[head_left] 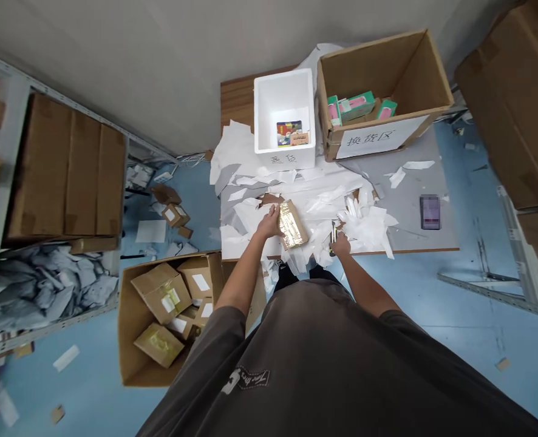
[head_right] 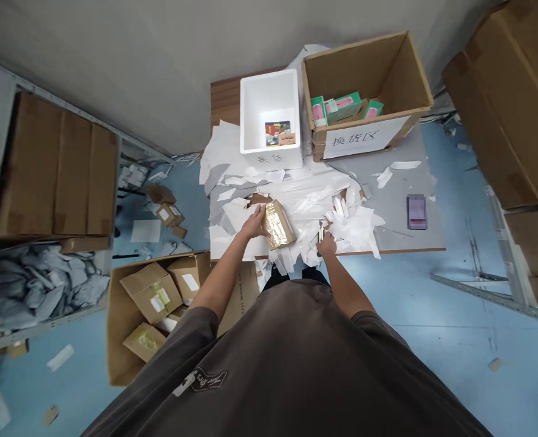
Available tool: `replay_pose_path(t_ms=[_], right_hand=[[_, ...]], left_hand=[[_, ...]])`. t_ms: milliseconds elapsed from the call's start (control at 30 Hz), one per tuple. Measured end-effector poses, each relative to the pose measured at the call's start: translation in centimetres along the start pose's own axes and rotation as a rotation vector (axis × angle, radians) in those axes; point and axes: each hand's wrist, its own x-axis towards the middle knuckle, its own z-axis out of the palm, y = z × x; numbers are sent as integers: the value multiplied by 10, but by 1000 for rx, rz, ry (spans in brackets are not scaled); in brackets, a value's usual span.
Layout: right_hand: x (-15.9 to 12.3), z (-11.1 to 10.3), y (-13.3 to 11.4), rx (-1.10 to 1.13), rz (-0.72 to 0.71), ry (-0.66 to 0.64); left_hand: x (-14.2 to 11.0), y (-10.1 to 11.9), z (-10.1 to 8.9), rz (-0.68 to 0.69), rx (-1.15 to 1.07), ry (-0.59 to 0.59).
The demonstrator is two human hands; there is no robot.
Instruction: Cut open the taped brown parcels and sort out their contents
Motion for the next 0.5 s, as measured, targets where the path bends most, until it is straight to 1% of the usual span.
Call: replay_pose_path(t_ms=[100, 167, 233, 300, 367, 400, 467, 500], right_hand=[[-1, -1, 0, 27, 42, 17], [-4, -8, 3, 86, 42, 75], [-9, -17, 4, 191, 1, 149], [-16, -29, -2, 318, -83, 191], [-27, -41, -21, 418, -201, 187], [-32, -46, -36, 439, -268, 176], [-45, -52, -77, 409, -412, 156], [-51, -53, -100, 358, -480, 154]], left_hand=[[-4, -2, 7, -30, 5, 37], [-6, -3, 11, -38, -16, 72], [-7, -4, 15, -25, -65, 96], [-7, -6, 19, 2, -111, 103], [-7, -8, 22, 37, -131, 104], [-6, -9, 24, 57, -134, 107], [-6, -11, 28, 94, -137, 123], [-6, -12, 30, 106, -143, 134]])
